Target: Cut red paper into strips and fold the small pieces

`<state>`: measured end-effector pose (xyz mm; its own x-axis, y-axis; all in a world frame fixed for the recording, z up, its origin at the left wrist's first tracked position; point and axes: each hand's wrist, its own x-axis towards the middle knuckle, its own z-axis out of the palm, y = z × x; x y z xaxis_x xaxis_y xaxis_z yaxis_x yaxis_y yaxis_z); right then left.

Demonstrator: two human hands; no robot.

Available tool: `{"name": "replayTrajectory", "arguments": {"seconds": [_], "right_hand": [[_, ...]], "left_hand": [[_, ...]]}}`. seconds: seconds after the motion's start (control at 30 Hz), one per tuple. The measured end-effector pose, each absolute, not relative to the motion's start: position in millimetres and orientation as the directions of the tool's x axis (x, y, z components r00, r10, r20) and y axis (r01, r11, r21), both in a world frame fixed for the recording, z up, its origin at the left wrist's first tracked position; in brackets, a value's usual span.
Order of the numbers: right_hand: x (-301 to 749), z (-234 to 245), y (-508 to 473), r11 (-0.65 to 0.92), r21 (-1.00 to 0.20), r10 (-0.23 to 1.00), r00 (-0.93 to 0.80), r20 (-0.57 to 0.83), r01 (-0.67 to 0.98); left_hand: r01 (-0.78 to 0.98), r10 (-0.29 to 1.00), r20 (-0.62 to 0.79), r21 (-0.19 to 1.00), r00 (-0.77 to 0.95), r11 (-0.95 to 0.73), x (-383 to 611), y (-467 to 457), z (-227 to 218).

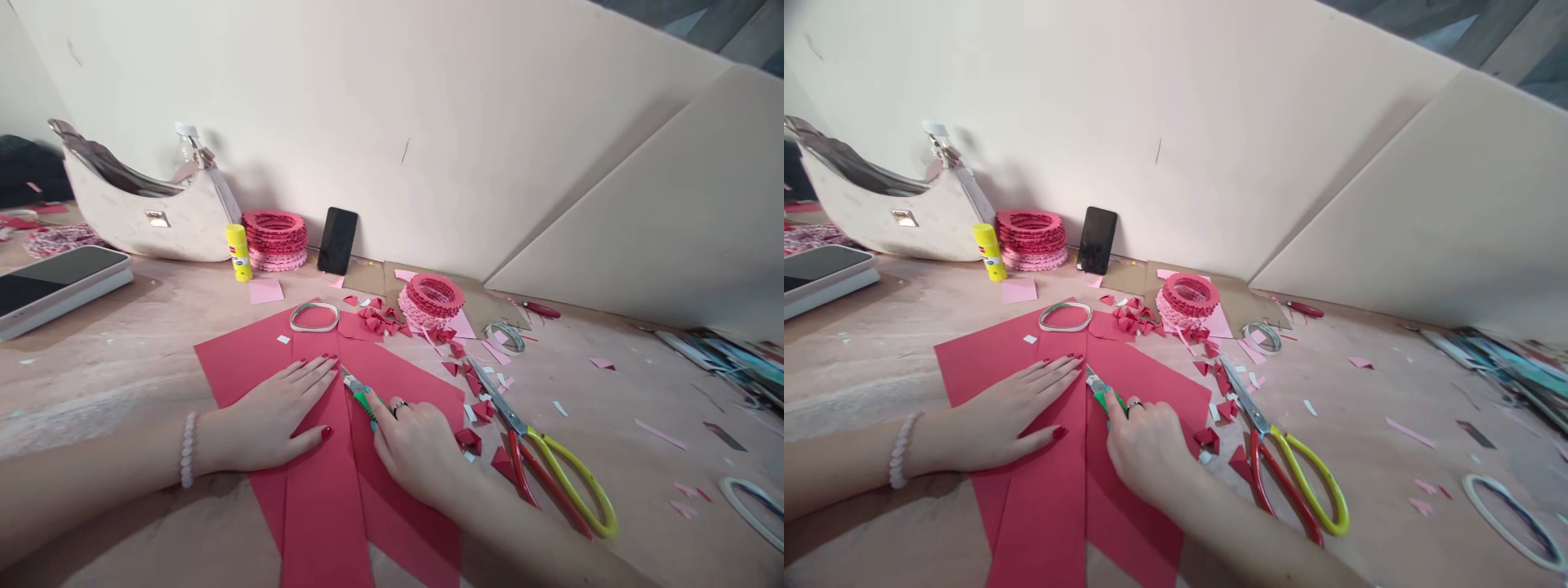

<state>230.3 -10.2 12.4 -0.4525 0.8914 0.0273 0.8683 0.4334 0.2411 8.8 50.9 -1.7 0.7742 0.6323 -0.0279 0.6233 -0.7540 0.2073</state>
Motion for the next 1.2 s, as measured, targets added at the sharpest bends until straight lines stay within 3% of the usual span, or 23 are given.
{"name": "replayTrajectory", "arguments": {"seconds": [0.23,0.97,1.2], "right_hand": [[227.0,15.3,-6.5,0.429,0.229,0.897,-0.442,0.007,0.874],[222.6,11.6,0.8,0.411,0.221,0.905,-0.426,0.023,0.885],[225.5,11.8,0.4,0.433,0.199,0.892,-0.450,0.048,0.879]], "left_hand": [[0.637,0.641,-0.028,0.161,0.767,-0.754,9.8,51.0,-1.1],[0.645,0.643,-0.076,0.172,0.762,-0.744,12.3,50.6,6.6],[0.610,0.631,0.095,0.183,0.770,-0.771,9.4,54.3,0.3]]}}
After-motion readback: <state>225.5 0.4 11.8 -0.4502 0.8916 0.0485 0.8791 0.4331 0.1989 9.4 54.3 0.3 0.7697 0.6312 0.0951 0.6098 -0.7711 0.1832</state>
